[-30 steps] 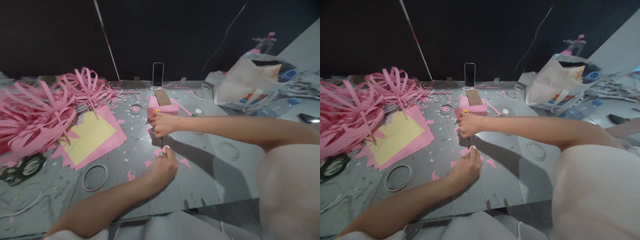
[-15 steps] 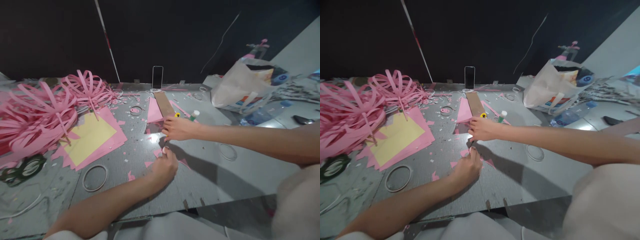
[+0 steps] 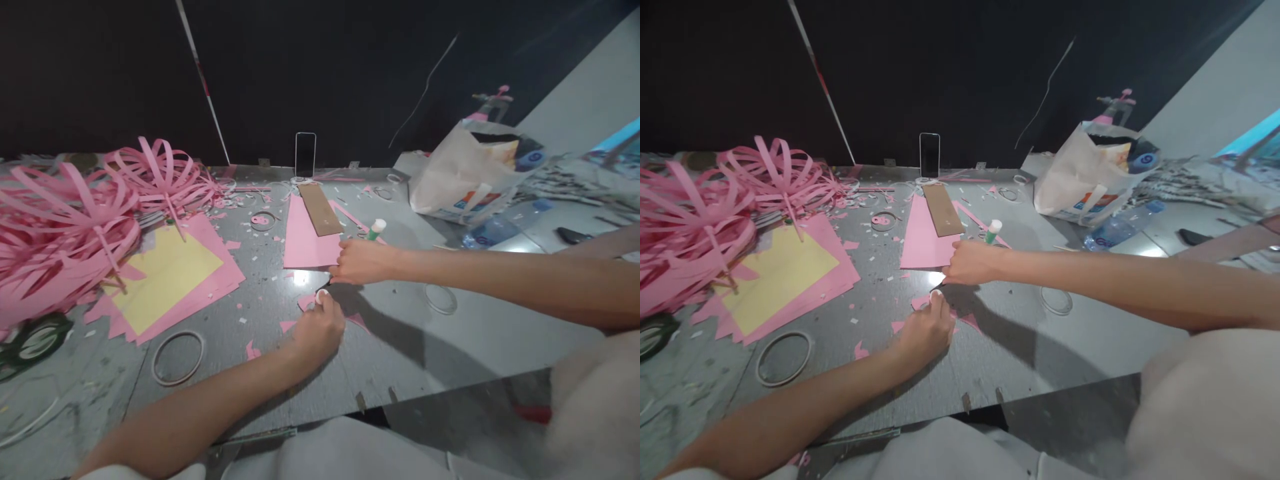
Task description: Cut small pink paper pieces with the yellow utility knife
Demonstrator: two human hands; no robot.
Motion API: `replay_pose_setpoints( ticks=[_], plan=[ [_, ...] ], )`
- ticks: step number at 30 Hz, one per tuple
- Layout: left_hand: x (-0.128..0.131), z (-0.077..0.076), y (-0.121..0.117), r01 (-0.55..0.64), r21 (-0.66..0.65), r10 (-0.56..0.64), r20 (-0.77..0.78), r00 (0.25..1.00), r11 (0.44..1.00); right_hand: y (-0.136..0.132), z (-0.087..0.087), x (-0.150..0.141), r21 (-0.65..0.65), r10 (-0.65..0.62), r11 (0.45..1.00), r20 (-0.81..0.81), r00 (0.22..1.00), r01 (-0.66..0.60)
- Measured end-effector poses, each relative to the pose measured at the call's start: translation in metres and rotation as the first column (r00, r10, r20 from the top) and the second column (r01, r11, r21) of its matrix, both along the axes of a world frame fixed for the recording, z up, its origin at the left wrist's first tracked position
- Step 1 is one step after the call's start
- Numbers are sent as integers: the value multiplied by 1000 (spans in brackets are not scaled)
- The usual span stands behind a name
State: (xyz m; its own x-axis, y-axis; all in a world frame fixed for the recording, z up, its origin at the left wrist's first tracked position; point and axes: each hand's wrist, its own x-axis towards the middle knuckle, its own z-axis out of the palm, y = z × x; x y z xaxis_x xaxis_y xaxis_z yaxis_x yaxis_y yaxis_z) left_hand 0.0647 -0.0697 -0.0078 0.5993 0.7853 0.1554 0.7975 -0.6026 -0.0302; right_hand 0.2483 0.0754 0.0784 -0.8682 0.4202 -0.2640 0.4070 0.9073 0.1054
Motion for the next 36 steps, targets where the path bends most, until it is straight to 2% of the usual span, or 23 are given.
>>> replay_pose_setpoints(
  ticks=[3, 6, 9, 15, 17, 19, 22, 26, 28, 30, 32, 34, 36],
  plan=[
    [0, 0, 0, 7, 10, -7, 11, 1000, 1000, -4, -6, 7, -148, -145, 980, -72, 987, 133],
    [-2, 1, 0, 15, -3, -15, 20, 1000, 1000, -6, -10, 12, -208, -172, 969, -177, 969, 134],
    [-3, 2, 1, 12, -24, -12, 30, 999, 1000, -6, -15, 18, -209, -159, 972, -270, 950, 103],
    [-2, -1, 1, 3, -45, -1, 52, 999, 999, -1, -22, 27, -139, -91, 989, -313, 945, 49],
    [-2, 0, 1, 8, -40, -6, 43, 999, 999, -1, -18, 28, -103, -69, 994, -249, 966, 44],
    [-2, 1, 1, 14, -37, -13, 23, 1000, 999, -5, -12, 27, -40, -58, 998, -99, 993, 54],
    [-3, 5, 2, 18, -69, -17, 6, 1000, 997, -15, -1, 25, 40, -63, 997, 100, 993, 59],
    [-3, 17, 1, 14, -184, -17, -19, 1000, 983, -32, 6, 30, 101, -86, 992, 124, 989, 74],
    [-3, 27, 2, -8, -243, 4, -17, 1000, 970, -42, 6, 36, 122, -181, 977, 59, 982, 173],
    [-3, 39, 3, -41, -309, 42, -3, 999, 950, -53, 5, 40, 80, -354, 929, -77, 932, 360],
    [-5, 52, 7, -68, -389, 75, 3, 997, 919, -64, 3, 40, -77, -546, 834, -242, 802, 546],
    [-10, 63, 14, -75, -434, 96, 27, 995, 898, -74, -2, 33, -273, -694, 719, -347, 631, 639],
    [-20, 70, 23, -57, -439, 98, 71, 993, 897, -83, -10, 22, -419, -776, 630, -386, 499, 654]
  ],
)
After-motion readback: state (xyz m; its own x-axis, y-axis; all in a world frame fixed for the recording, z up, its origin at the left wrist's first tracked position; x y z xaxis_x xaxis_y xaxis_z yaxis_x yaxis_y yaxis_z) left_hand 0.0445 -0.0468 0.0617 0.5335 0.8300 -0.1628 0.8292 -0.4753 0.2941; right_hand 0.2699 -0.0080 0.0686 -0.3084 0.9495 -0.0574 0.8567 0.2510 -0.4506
